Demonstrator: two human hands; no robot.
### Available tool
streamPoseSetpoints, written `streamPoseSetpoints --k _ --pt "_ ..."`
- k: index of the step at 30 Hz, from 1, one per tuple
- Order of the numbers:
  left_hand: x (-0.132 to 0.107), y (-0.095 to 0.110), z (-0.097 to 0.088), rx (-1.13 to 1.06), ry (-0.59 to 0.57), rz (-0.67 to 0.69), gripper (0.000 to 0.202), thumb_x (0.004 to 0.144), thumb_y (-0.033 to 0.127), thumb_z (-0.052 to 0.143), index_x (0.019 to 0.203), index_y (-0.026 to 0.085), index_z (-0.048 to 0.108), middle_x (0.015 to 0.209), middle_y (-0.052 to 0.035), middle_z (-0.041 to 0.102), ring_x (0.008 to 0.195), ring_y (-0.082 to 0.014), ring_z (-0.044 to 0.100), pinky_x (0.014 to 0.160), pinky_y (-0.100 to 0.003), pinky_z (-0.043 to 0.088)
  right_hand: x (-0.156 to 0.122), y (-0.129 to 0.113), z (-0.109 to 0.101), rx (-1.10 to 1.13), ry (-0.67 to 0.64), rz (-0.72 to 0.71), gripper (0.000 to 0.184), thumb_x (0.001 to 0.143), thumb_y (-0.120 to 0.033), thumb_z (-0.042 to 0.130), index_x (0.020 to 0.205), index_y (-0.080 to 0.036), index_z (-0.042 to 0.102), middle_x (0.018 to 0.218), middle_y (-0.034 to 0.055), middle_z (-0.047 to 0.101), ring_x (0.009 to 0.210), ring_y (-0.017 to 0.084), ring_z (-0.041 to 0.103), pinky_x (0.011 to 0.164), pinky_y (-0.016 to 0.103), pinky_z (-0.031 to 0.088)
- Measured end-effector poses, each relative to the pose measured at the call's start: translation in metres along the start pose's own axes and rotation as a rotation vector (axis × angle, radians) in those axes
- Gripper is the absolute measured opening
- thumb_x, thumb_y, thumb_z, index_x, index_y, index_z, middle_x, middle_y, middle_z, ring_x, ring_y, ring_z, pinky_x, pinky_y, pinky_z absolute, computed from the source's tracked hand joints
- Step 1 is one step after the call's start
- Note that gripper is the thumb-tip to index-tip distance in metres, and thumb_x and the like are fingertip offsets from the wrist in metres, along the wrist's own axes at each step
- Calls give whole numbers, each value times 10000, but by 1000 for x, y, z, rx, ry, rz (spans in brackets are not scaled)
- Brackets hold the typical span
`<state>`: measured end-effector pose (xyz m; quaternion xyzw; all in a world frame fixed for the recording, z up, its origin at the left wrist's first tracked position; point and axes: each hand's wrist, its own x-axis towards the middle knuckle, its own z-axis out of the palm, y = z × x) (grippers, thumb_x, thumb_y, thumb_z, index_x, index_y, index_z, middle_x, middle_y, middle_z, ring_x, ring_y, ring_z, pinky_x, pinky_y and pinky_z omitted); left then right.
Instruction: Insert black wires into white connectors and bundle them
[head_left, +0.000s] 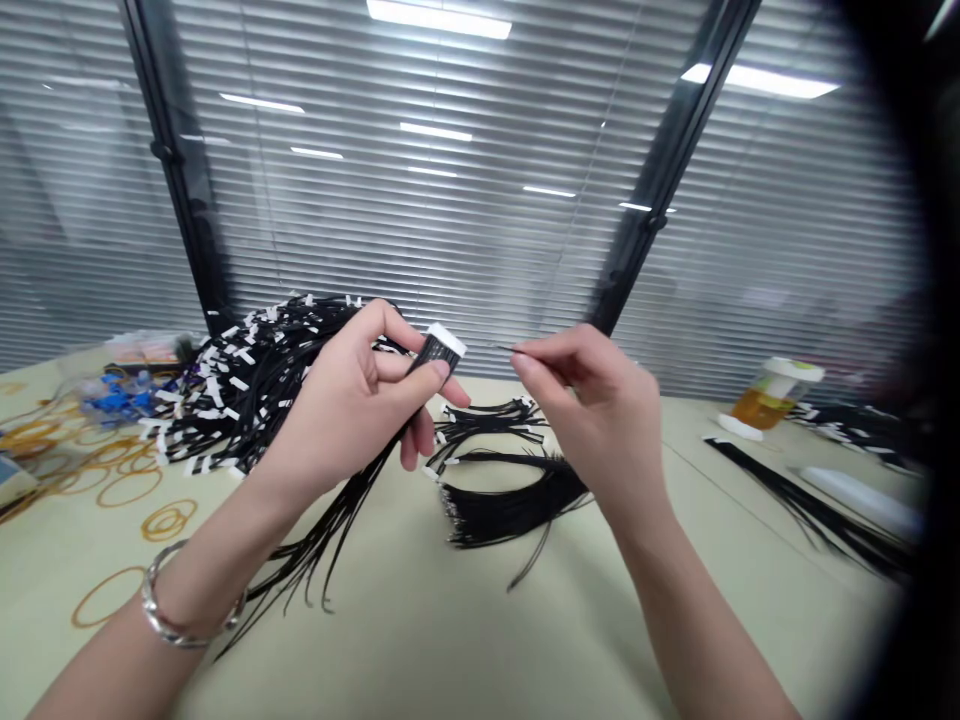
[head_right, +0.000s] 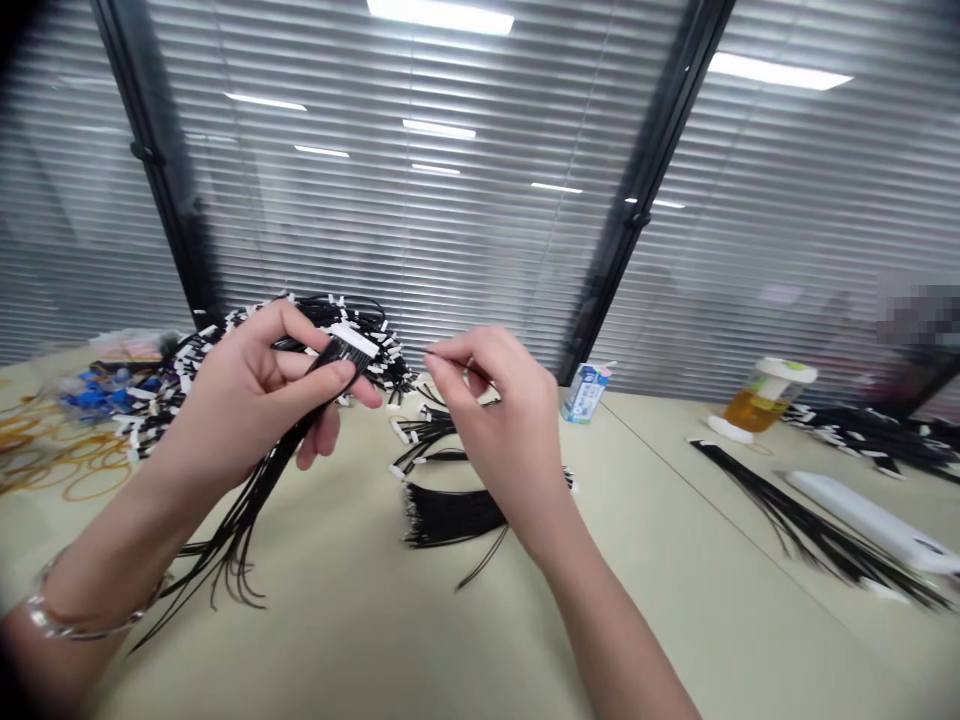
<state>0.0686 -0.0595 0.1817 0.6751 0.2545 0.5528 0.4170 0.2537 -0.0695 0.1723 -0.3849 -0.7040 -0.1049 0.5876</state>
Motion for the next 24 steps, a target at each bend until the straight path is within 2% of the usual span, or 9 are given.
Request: streamPoseSetpoints --k 3,8,11,15,19,24 --pt "-3 -1 3 83 -12 3 290 821 246 623 803 226 335 696 -12 702 366 -156 574 305 -227 443 -5 -20 -9 -177 8 -102 71 837 -144 573 832 -192 625 772 -3 581 687 98 495 610 234 385" --pt "-8 1 7 251 -27 17 261 818 226 609 763 223 353 593 17 665 373 -162 584 319 -226 452 -15 -35 -4 -271 -47 -206 79 833 -112 547 814 -178 586 715 -15 587 637 93 457 608 235 366" --pt "-10 4 8 304 -14 40 265 797 202 621 742 223 362 545 31 637 341 -149 558 290 -209 419 -20 -38 0 -354 -43 -196 88 822 -130 547 746 -175 547 621 -33 549 547 75 411 532 225 315" --pt "-13 6 9 295 25 42 251 776 177 635 719 219 394 496 48 601 314 -137 534 257 -186 368 -23 -40 0 -443 -38 -178 124 797 -160 551 687 -175 496 485 -68 404 445 56 284 450 222 231" --pt "-15 4 9 331 4 63 240 794 184 616 729 221 389 468 64 582 294 -132 522 248 -179 367 -24 -43 -2 -462 -26 -187 153 793 -156 545 661 -179 470 465 -74 321 441 55 233 440 227 201" --pt "-18 4 10 340 18 80 240 809 183 592 724 222 371 448 71 568 282 -126 512 248 -172 378 -26 -43 -3 -466 -29 -180 168 803 -169 538 655 -181 459 475 -70 289 464 64 191 438 238 176"
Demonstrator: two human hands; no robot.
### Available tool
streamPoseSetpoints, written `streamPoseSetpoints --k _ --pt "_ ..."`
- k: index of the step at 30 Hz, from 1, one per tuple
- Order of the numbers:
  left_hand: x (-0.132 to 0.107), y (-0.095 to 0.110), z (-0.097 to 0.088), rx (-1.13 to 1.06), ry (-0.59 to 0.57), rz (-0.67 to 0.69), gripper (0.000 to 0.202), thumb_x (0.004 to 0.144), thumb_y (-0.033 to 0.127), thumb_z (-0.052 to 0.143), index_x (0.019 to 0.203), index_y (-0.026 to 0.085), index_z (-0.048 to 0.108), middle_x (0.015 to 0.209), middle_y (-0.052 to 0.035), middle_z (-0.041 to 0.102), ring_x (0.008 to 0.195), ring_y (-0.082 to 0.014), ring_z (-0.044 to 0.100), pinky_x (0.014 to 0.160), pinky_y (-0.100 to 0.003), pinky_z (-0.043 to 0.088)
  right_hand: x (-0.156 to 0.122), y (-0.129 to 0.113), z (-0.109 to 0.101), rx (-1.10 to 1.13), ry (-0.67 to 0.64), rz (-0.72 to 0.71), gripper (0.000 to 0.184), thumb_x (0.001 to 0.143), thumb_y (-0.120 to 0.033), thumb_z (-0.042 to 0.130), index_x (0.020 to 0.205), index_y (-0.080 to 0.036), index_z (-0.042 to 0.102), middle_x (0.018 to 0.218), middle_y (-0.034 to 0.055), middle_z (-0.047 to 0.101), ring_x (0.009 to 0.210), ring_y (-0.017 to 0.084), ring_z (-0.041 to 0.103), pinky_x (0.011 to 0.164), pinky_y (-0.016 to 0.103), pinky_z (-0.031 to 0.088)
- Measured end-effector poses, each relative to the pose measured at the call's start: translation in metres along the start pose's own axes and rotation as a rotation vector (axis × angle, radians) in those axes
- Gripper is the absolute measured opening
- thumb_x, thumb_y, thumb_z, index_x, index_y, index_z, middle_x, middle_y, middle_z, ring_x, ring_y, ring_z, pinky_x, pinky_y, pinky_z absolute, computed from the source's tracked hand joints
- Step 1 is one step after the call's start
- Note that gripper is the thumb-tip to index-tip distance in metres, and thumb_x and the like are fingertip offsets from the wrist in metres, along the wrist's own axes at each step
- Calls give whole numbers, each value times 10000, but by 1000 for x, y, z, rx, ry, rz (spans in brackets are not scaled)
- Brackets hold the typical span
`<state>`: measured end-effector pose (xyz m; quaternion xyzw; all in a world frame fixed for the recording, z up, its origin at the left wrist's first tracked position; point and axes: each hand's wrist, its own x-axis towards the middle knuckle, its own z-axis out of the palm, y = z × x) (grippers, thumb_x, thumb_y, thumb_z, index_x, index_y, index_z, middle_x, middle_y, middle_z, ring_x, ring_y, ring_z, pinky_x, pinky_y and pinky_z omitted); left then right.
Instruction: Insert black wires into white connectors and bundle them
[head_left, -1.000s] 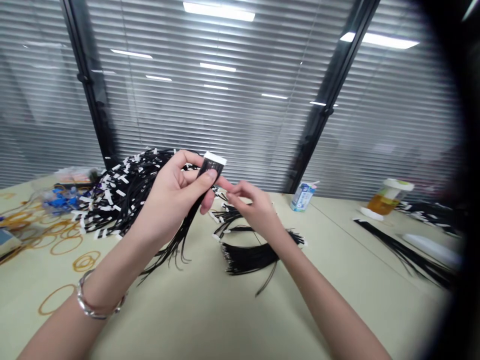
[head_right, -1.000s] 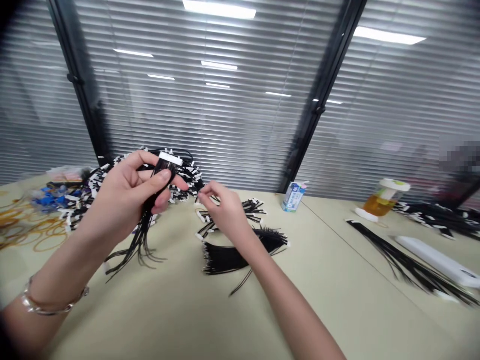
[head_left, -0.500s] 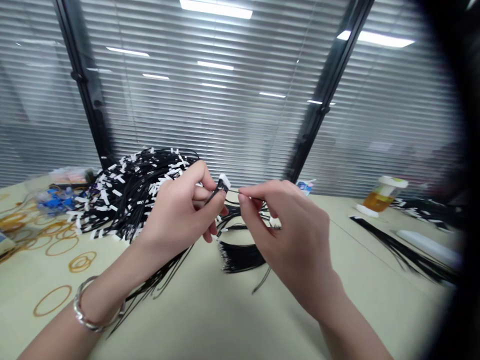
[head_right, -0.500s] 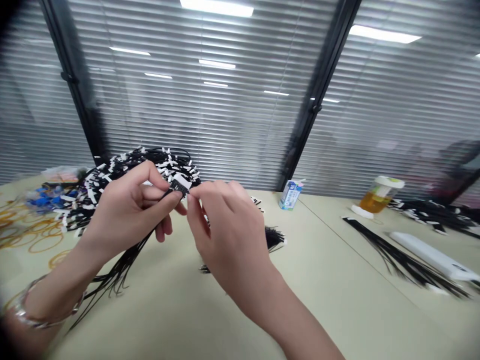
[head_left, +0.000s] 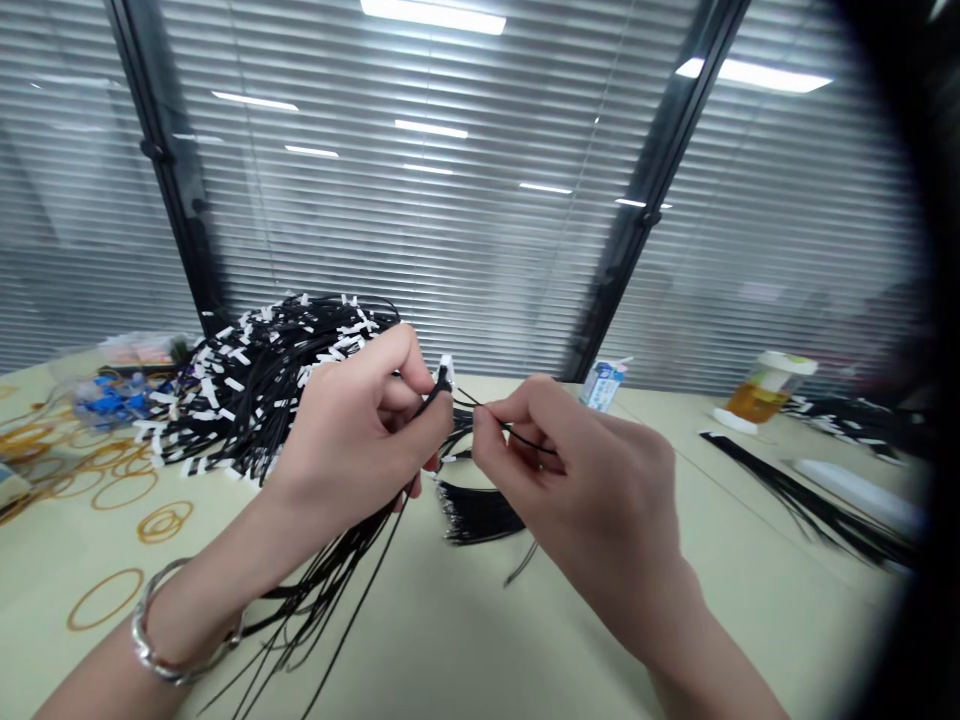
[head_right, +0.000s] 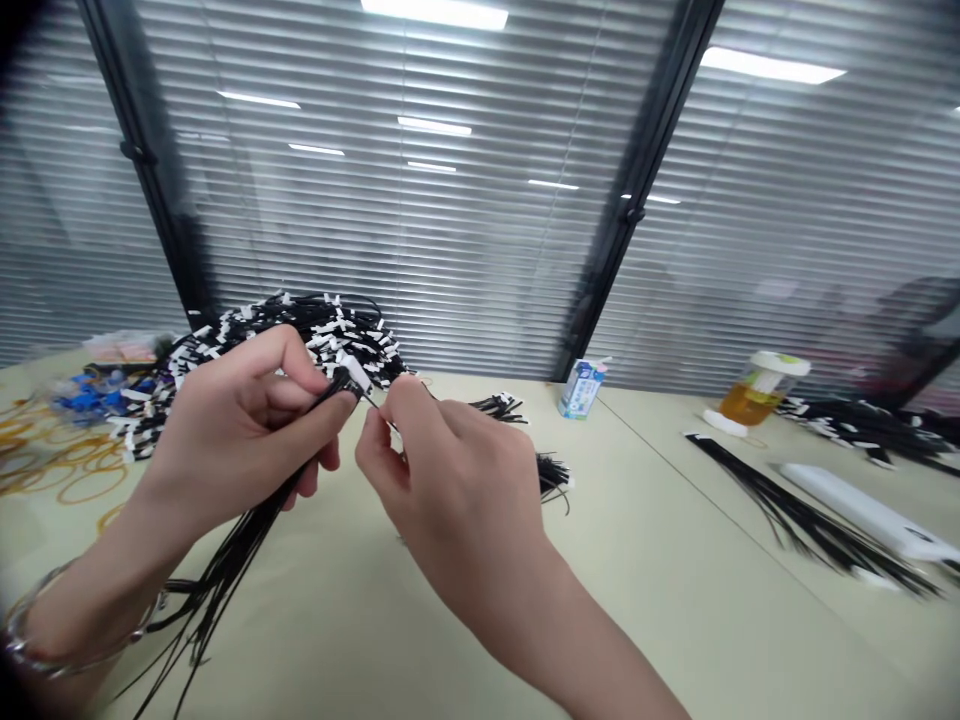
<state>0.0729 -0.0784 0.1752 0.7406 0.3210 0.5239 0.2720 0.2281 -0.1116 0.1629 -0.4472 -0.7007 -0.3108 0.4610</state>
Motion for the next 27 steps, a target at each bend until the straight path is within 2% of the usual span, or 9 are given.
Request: streamPoseSetpoints --k 5,11,18,27 --pt "0 6 0 -27 -23 -69 257 789 185 606 706 222 365 448 62 566 290 -136 520 238 -182 381 0 0 0 18 -7 -14 181 801 -147 541 657 -182 437 487 -69 314 473 62 208 447 239 183" --pt "-1 5 0 -37 -29 -81 248 778 183 605 716 223 368 446 74 558 281 -129 511 227 -173 378 1 -2 1 24 24 -60 157 798 -104 550 678 -176 478 506 -67 430 470 54 259 451 247 201" --pt "0 6 0 -39 -40 -87 263 735 98 599 718 214 363 442 107 546 298 -119 530 219 -148 388 1 -1 5 -29 154 -152 172 748 -69 601 656 -164 491 483 -84 386 444 39 280 429 245 208" --pt "2 2 0 -66 -35 -42 252 750 82 577 719 215 366 439 120 551 298 -115 537 218 -140 404 0 -2 7 -69 152 -199 177 746 -36 580 643 -156 500 501 -73 420 454 45 324 435 236 256"
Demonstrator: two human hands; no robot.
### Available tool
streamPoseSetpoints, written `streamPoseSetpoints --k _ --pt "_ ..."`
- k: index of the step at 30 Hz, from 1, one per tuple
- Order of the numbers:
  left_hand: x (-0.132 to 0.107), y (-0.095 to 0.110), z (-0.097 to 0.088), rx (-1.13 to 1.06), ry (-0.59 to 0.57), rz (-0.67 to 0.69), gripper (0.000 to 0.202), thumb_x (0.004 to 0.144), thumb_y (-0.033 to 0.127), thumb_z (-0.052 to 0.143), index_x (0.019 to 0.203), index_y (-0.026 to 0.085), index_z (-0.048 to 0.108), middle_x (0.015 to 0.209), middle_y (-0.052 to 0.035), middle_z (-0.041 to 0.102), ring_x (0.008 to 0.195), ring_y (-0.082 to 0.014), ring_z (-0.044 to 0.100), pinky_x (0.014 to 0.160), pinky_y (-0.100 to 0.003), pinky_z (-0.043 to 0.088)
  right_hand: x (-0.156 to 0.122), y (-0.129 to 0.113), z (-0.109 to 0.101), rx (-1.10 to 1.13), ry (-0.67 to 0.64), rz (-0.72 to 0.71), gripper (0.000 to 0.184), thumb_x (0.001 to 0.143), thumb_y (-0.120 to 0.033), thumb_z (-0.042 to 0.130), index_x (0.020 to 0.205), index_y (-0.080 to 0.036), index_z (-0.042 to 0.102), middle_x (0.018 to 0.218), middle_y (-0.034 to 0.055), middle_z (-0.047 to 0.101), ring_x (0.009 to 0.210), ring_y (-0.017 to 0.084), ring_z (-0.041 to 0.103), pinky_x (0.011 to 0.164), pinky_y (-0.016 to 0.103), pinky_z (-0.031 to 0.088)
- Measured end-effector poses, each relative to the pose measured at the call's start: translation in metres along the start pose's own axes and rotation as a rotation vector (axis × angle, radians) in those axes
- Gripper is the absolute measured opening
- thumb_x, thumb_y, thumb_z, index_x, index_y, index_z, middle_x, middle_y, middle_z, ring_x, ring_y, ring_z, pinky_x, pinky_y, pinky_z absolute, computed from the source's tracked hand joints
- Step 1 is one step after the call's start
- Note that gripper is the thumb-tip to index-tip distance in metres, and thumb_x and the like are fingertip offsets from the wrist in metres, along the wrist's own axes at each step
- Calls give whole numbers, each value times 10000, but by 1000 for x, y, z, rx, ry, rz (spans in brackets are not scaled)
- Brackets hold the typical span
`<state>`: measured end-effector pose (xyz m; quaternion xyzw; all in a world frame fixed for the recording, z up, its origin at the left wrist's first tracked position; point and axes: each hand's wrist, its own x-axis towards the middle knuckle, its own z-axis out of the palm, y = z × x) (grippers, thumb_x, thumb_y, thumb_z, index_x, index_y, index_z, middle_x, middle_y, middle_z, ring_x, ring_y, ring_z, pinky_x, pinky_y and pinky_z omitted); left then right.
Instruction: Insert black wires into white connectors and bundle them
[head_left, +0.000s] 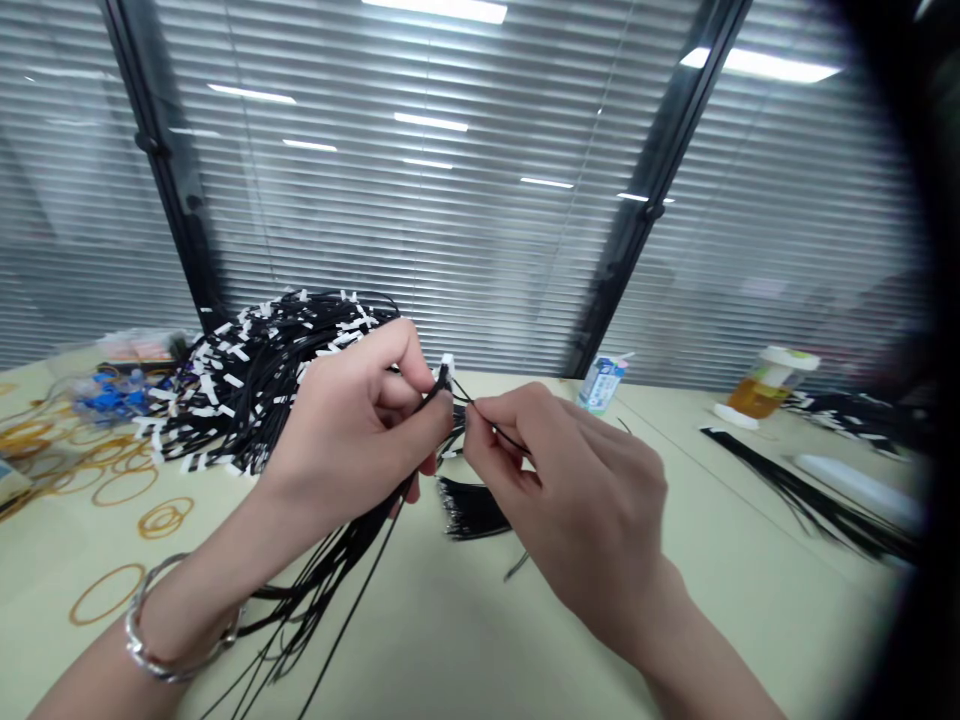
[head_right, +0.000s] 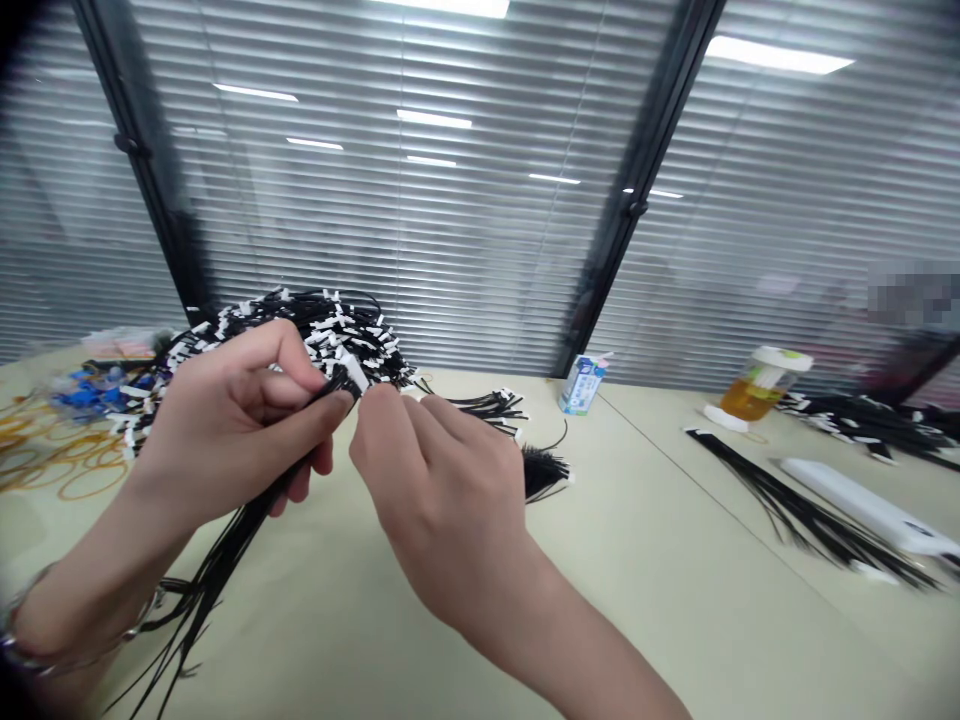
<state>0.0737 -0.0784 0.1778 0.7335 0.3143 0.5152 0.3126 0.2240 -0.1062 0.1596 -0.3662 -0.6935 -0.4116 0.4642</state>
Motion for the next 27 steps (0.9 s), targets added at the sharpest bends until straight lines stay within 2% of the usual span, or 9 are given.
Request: streamPoseSetpoints --k 9,14,20,27 --pt "0 -6 0 0 0 59 250 748 70 578 726 215 375 434 121 538 303 -110 539 218 -130 397 -2 -5 3 -42 -6 -16 214 770 -57 579 617 -161 471 490 -70 409 462 55 322 435 236 260" --pt "-1 -3 2 -10 -5 45 249 743 73 576 716 213 372 434 116 541 290 -109 524 209 -136 391 -2 -8 1 3 2 6 230 788 -77 565 606 -170 459 484 -74 383 463 56 307 432 230 256" --pt "-4 4 1 24 24 15 260 723 74 593 701 208 372 445 112 552 293 -111 531 221 -140 399 -1 -6 4 37 71 41 207 751 -90 604 589 -156 493 457 -93 362 434 30 275 404 230 227" --pt "-6 6 0 46 -19 -8 257 752 113 589 714 213 355 450 107 558 272 -111 512 220 -147 384 0 -9 1 0 89 50 249 734 -77 593 530 -155 474 431 -92 319 424 28 244 387 220 210"
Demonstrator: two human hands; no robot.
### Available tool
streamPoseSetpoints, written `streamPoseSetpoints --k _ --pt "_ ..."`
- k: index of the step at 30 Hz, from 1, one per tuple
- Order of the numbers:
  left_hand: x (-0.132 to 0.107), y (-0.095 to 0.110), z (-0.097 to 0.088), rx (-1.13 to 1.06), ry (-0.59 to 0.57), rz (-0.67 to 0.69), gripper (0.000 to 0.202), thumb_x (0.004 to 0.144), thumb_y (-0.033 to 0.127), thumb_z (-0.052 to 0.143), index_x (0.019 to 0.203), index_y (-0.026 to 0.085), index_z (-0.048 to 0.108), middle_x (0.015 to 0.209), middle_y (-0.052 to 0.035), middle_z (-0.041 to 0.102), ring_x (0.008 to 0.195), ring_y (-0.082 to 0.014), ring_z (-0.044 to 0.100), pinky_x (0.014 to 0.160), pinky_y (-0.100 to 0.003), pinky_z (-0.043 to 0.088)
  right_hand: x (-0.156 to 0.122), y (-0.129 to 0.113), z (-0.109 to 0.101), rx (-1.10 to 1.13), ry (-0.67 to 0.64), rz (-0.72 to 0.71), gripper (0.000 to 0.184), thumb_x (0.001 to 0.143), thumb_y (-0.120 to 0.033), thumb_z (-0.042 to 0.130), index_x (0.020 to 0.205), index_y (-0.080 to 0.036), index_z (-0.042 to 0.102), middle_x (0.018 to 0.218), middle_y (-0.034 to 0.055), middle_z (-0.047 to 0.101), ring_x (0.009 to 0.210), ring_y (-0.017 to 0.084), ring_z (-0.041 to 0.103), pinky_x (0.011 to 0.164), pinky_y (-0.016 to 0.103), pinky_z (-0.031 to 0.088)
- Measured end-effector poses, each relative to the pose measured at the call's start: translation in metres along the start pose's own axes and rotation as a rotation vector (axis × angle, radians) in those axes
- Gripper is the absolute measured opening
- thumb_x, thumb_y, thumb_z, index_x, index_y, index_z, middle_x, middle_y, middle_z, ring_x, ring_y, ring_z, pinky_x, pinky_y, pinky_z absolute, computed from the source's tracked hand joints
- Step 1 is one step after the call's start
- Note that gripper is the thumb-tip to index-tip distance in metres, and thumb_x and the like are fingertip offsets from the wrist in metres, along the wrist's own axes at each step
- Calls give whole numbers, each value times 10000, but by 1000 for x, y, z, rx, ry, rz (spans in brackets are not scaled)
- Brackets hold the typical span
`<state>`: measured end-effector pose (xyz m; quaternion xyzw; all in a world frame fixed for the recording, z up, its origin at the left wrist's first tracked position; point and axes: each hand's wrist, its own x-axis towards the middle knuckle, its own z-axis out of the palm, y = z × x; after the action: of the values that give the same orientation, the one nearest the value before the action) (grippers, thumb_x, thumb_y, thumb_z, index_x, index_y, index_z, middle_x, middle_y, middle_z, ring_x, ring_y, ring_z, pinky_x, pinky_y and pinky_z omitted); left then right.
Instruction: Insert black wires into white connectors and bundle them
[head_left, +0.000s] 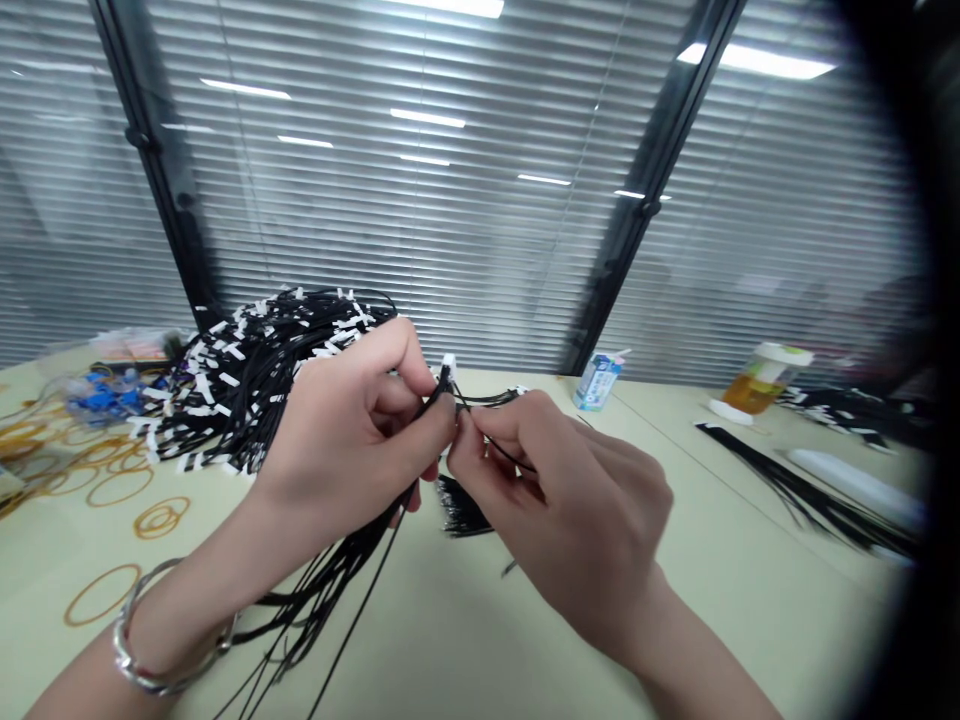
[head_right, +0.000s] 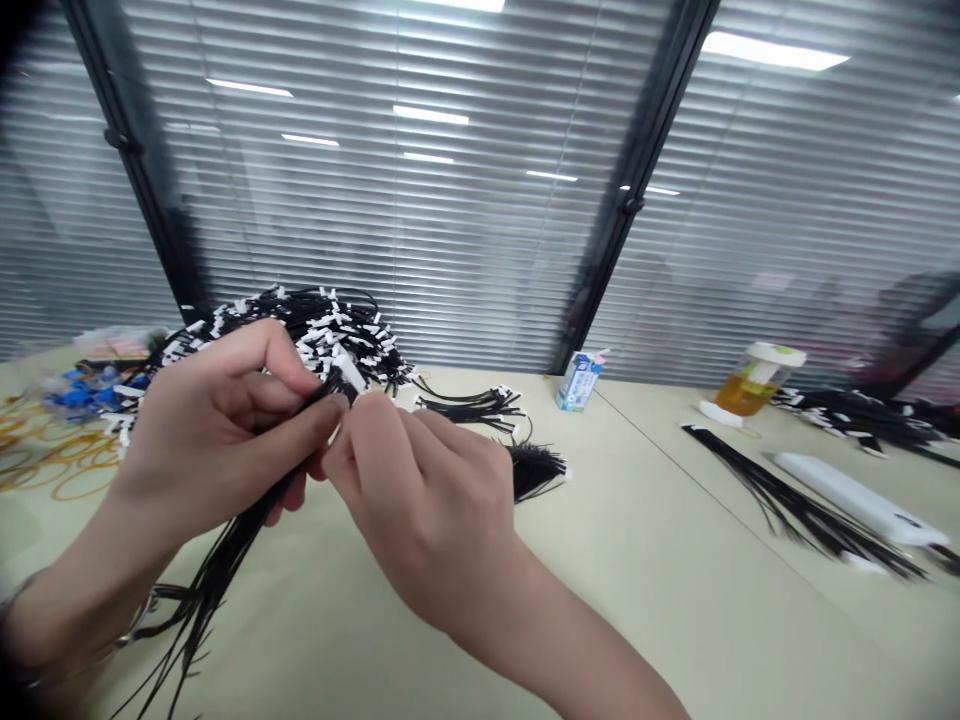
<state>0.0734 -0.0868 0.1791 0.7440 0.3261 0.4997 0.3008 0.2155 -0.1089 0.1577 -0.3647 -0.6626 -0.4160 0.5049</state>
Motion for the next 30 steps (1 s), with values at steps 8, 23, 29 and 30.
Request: streamPoseSetpoints --k 8,23,29,30 --pt "0 -1 0 2 -7 9 261 759 118 593 714 214 354 451 102 561 272 -112 514 221 -145 372 1 0 -3 -21 -8 -27 276 744 -74 568 513 -159 442 433 -81 357 430 35 284 393 230 232" --pt "-4 -5 2 -42 -15 149 231 779 91 582 722 208 391 444 104 521 309 -106 538 254 -148 394 6 0 -17 133 -85 55 157 789 -112 602 680 -180 513 462 -90 402 404 31 307 417 191 295" --pt "-3 -6 2 36 3 214 229 782 104 576 713 205 382 440 96 521 316 -102 539 262 -149 379 7 1 -22 163 -126 60 138 789 -123 597 693 -191 526 478 -87 404 413 34 330 418 187 311" --pt "-4 -6 2 45 0 229 229 781 106 576 710 205 383 439 94 524 315 -101 537 261 -149 375 8 1 -22 167 -127 61 145 785 -120 596 688 -194 519 475 -89 401 412 34 330 417 184 314"
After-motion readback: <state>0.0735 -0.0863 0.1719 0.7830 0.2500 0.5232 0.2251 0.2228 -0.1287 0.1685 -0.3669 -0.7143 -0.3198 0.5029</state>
